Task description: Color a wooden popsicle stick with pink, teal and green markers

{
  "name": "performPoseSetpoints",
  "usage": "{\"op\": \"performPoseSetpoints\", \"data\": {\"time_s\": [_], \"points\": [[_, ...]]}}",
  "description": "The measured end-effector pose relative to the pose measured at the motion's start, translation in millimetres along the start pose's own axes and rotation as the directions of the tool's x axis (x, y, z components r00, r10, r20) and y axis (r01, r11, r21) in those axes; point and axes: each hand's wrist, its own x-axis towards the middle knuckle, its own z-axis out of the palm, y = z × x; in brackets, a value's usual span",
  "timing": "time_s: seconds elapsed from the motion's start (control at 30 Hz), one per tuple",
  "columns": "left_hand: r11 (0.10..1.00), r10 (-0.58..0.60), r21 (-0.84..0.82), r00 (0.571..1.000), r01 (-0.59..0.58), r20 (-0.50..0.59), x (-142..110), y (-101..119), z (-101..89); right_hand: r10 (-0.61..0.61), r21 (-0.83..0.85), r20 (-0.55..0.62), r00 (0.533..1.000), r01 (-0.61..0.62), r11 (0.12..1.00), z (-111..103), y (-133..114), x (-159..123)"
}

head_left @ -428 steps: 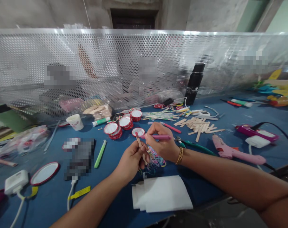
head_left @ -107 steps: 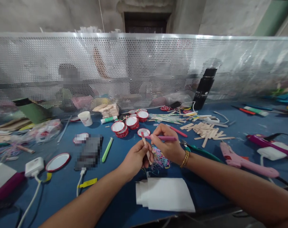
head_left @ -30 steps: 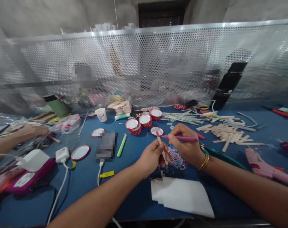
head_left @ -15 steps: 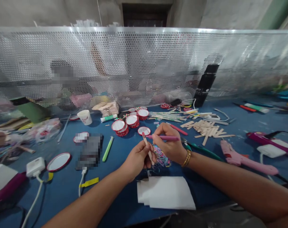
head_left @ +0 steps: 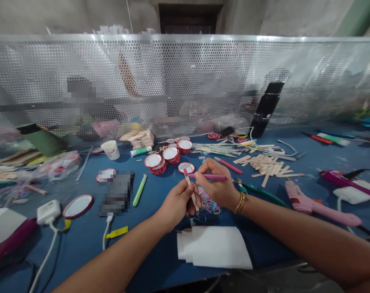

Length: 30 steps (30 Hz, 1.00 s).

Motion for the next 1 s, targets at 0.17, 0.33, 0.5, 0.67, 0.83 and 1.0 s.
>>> {"op": "performPoseSetpoints", "data": {"time_s": [0.17, 0.33, 0.5, 0.67, 0.83, 1.0], "points": [[1.000, 0.007, 0.004, 1.000, -0.007, -0.009, -0.4, 0.4, 0.0, 0.015, 0.011, -0.023, 1.000, -0.015, 1.000, -0.2, -0.1, 0.1], [1.000, 0.009, 0.001, 1.000, -0.009, -0.010, -1.0, 2.5, 0.6, 0.006, -0.021, -0.021, 1.000, -0.006, 1.000, -0.6, 1.1, 0.4], [1.000, 0.000, -0.026, 0.999, -0.001, -0.035, -0.5, 3.6, 0.1, 0.021, -0.031, -0.037, 0.999, -0.022, 0.999, -1.1, 3.7, 1.8], [1.000, -0.003, 0.005, 0.996, 0.003, -0.087, -3.4, 9.2, 1.7, 0.066, 0.169, 0.061, 0.996, -0.075, 0.983, 4.0, 10.0, -0.2], [0.999, -0.028, 0.024, 0.990, 0.031, -0.136, -4.2, 11.7, 3.2, 0.043, 0.097, 0.059, 0.997, -0.049, 0.994, 4.9, 16.3, -1.7], [1.000, 0.025, 0.017, 0.989, -0.023, -0.144, -2.1, 9.5, 0.2, -0.071, -0.053, 0.029, 0.997, 0.072, 0.996, 2.5, 14.0, -4.1]]}}
